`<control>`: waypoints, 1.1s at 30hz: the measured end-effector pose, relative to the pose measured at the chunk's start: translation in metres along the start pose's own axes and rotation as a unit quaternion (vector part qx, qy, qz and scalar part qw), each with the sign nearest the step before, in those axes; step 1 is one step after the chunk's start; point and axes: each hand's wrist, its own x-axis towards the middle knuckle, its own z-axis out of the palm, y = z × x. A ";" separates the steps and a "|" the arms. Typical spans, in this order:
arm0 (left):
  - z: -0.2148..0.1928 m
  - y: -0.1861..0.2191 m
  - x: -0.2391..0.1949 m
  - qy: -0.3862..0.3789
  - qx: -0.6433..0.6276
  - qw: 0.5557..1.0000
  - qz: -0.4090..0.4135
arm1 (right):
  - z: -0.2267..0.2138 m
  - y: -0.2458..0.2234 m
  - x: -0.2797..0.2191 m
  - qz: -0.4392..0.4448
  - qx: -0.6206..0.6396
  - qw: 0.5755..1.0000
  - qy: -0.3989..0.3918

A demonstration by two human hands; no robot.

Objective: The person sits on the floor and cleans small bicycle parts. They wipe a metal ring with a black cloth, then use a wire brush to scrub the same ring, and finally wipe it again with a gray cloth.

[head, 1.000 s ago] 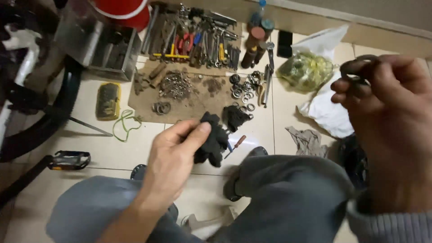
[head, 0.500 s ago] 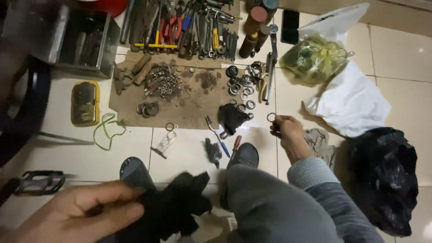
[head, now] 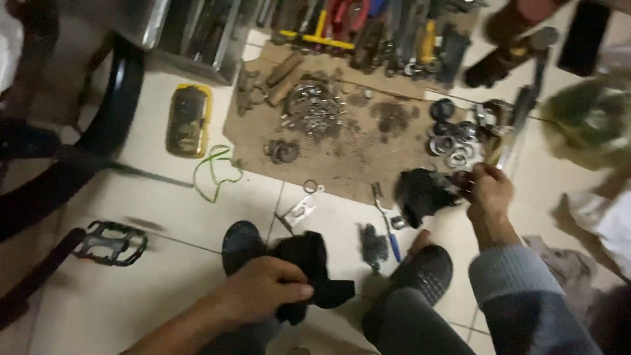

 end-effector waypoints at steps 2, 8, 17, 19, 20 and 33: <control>0.012 -0.018 0.023 0.002 -0.027 0.998 0.057 | 0.005 -0.011 -0.033 -0.051 -0.080 0.995 0.016; 0.017 -0.017 0.050 -0.080 -0.117 0.990 0.028 | -0.005 -0.017 -0.173 -0.156 -0.362 0.909 -0.135; 0.052 -0.040 0.087 -0.094 -0.173 0.974 0.113 | -0.008 0.039 -0.242 -0.212 -0.262 0.689 -0.642; 0.039 -0.017 0.079 0.000 -0.085 0.994 0.068 | 0.001 0.031 -0.244 -0.085 -0.283 0.716 -0.633; 0.030 0.001 0.070 0.040 -0.172 0.984 -0.030 | 0.001 0.034 -0.239 -0.015 -0.238 0.752 -0.615; 0.042 -0.016 0.079 0.135 0.061 0.986 0.082 | -0.017 0.051 -0.245 -0.040 -0.136 0.889 -0.435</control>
